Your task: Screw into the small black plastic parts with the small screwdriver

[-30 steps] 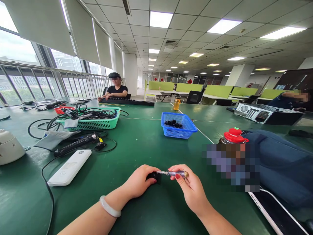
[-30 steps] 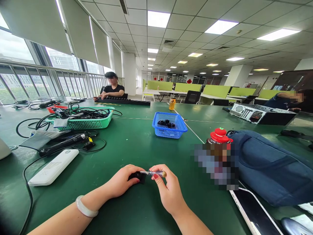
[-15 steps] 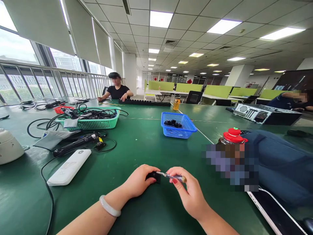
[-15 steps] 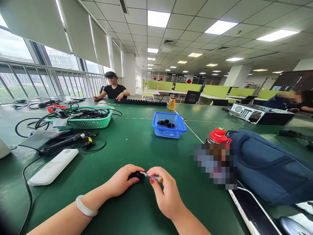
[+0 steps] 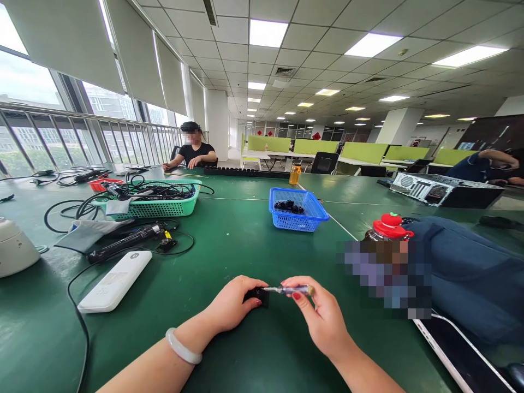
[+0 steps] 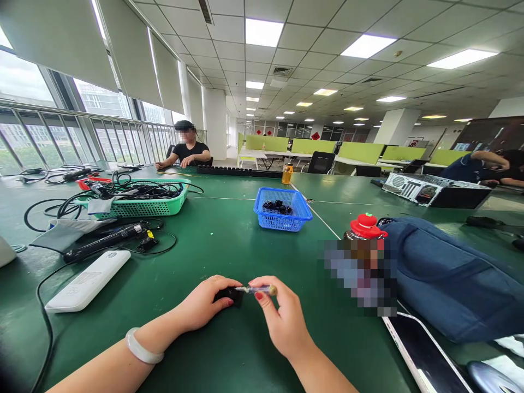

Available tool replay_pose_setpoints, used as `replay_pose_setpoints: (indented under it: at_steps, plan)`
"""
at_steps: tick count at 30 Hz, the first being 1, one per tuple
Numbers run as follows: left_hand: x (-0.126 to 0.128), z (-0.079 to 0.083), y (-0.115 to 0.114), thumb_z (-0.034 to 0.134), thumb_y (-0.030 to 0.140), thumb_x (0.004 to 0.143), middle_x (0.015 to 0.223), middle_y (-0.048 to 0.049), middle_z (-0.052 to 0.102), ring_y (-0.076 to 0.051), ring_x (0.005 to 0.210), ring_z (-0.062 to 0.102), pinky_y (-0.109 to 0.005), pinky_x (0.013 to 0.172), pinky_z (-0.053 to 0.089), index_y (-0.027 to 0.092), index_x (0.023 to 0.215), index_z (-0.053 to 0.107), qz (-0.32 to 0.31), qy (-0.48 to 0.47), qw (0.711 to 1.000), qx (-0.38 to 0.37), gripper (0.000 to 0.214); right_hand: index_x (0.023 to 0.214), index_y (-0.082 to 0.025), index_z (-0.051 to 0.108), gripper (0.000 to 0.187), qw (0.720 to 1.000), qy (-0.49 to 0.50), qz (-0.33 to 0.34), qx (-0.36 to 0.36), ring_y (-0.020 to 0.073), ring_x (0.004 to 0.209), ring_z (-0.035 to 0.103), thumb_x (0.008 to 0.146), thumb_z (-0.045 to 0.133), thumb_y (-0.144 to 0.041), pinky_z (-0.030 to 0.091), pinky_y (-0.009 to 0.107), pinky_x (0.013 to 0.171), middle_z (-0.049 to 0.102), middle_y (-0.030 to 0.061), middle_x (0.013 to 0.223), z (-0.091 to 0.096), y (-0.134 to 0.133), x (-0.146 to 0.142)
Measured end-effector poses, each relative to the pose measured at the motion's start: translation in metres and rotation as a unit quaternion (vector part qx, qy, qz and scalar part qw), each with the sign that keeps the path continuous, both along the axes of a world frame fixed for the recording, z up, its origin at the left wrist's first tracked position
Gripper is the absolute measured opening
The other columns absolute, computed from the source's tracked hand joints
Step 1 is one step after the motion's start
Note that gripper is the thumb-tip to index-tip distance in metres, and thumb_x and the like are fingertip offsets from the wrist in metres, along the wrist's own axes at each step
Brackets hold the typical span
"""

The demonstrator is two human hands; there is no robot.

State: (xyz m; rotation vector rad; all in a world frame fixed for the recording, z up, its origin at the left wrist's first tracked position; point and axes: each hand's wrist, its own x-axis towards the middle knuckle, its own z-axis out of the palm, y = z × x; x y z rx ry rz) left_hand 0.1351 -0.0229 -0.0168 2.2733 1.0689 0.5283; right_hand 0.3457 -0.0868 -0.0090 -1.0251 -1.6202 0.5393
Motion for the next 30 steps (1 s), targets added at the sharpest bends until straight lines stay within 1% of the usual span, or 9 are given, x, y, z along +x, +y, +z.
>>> replay_pose_setpoints:
  at_steps: [3, 5, 10, 14, 17, 20, 24, 28, 30]
  plan:
    - [-0.001, 0.001, -0.001, 0.059, 0.024, 0.081, 0.115, -0.0031, 0.065, -0.021, 0.106, 0.058, -0.034, 0.097, 0.042, 0.027, 0.123, 0.059, 0.014, 0.003, 1.0, -0.008, 0.042, 0.09, -0.02, 0.063, 0.024, 0.994, 0.095, -0.058, -0.024, 0.0178, 0.077, 0.064, 0.095, 0.049, -0.039, 0.055, 0.029, 0.073, 0.067, 0.0063, 0.089, 0.002, 0.003, 0.002]
    - [-0.001, 0.001, -0.001, 0.06, 0.024, 0.081, 0.117, -0.0036, 0.064, -0.022, 0.107, 0.057, -0.034, 0.097, 0.041, 0.028, 0.125, 0.057, 0.02, 0.001, 1.0, -0.011, 0.045, 0.089, -0.02, 0.063, 0.026, 0.991, 0.114, -0.067, -0.018, 0.0173, 0.075, 0.064, 0.095, 0.048, -0.04, 0.054, 0.028, 0.072, 0.066, 0.0061, 0.087, 0.005, 0.0, 0.001]
    - [0.0, 0.0, -0.001, 0.06, 0.026, 0.081, 0.115, -0.0039, 0.065, -0.021, 0.107, 0.057, -0.035, 0.097, 0.042, 0.026, 0.121, 0.06, 0.018, 0.005, 1.0, -0.01, 0.041, 0.094, -0.021, 0.062, 0.017, 0.999, 0.007, -0.008, 0.044, 0.0189, 0.084, 0.065, 0.095, 0.048, -0.03, 0.053, 0.028, 0.075, 0.067, 0.006, 0.091, 0.007, -0.011, -0.009]
    - [0.0, -0.001, 0.0, 0.06, 0.026, 0.081, 0.115, -0.0036, 0.066, -0.021, 0.107, 0.057, -0.034, 0.097, 0.042, 0.026, 0.12, 0.061, 0.014, 0.003, 1.0, -0.007, 0.038, 0.1, -0.023, 0.058, 0.016, 0.993, -0.074, 0.032, 0.087, 0.0184, 0.087, 0.064, 0.095, 0.044, -0.019, 0.053, 0.029, 0.077, 0.066, 0.0057, 0.094, 0.006, -0.013, -0.012]
    - [0.0, -0.002, 0.001, 0.062, 0.026, 0.079, 0.116, -0.0035, 0.065, -0.022, 0.108, 0.057, -0.035, 0.098, 0.042, 0.026, 0.12, 0.061, 0.016, 0.0, 1.0, -0.006, 0.041, 0.104, -0.023, 0.056, 0.019, 0.989, -0.094, 0.042, 0.104, 0.0189, 0.087, 0.063, 0.094, 0.042, -0.015, 0.053, 0.031, 0.076, 0.065, 0.0062, 0.095, 0.007, -0.015, -0.011]
    - [0.0, -0.003, 0.001, 0.063, 0.023, 0.076, 0.116, -0.0035, 0.066, -0.022, 0.108, 0.057, -0.036, 0.099, 0.042, 0.026, 0.121, 0.061, 0.016, 0.002, 1.0, -0.009, 0.045, 0.104, -0.023, 0.053, 0.02, 0.983, -0.103, 0.077, 0.131, 0.0194, 0.085, 0.062, 0.091, 0.043, -0.013, 0.052, 0.032, 0.075, 0.065, 0.0066, 0.094, 0.01, -0.02, -0.012]
    - [0.0, -0.004, 0.0, 0.06, 0.019, 0.075, 0.116, -0.0031, 0.066, -0.021, 0.108, 0.056, -0.035, 0.099, 0.042, 0.025, 0.12, 0.061, 0.018, 0.0, 1.0, -0.005, 0.046, 0.1, -0.022, 0.051, 0.024, 0.954, -0.191, 0.124, 0.194, 0.0196, 0.078, 0.059, 0.084, 0.043, -0.007, 0.05, 0.034, 0.072, 0.066, 0.0075, 0.093, 0.012, -0.026, -0.02]
    - [0.0, -0.004, 0.0, 0.059, 0.018, 0.074, 0.113, -0.0023, 0.067, -0.021, 0.106, 0.057, -0.035, 0.097, 0.043, 0.026, 0.12, 0.061, 0.019, -0.003, 1.0, 0.001, 0.046, 0.094, -0.019, 0.054, 0.027, 0.909, -0.298, 0.114, 0.268, 0.0185, 0.071, 0.057, 0.077, 0.042, -0.003, 0.049, 0.034, 0.069, 0.067, 0.0073, 0.088, 0.01, -0.026, -0.03]
    - [0.0, -0.003, -0.001, 0.059, 0.018, 0.074, 0.112, -0.0021, 0.067, -0.02, 0.106, 0.057, -0.034, 0.097, 0.043, 0.026, 0.12, 0.061, 0.018, -0.003, 1.0, 0.0, 0.046, 0.091, -0.018, 0.056, 0.024, 0.885, -0.337, 0.109, 0.304, 0.0183, 0.07, 0.056, 0.078, 0.041, -0.004, 0.048, 0.034, 0.068, 0.067, 0.0071, 0.086, 0.009, -0.027, -0.033]
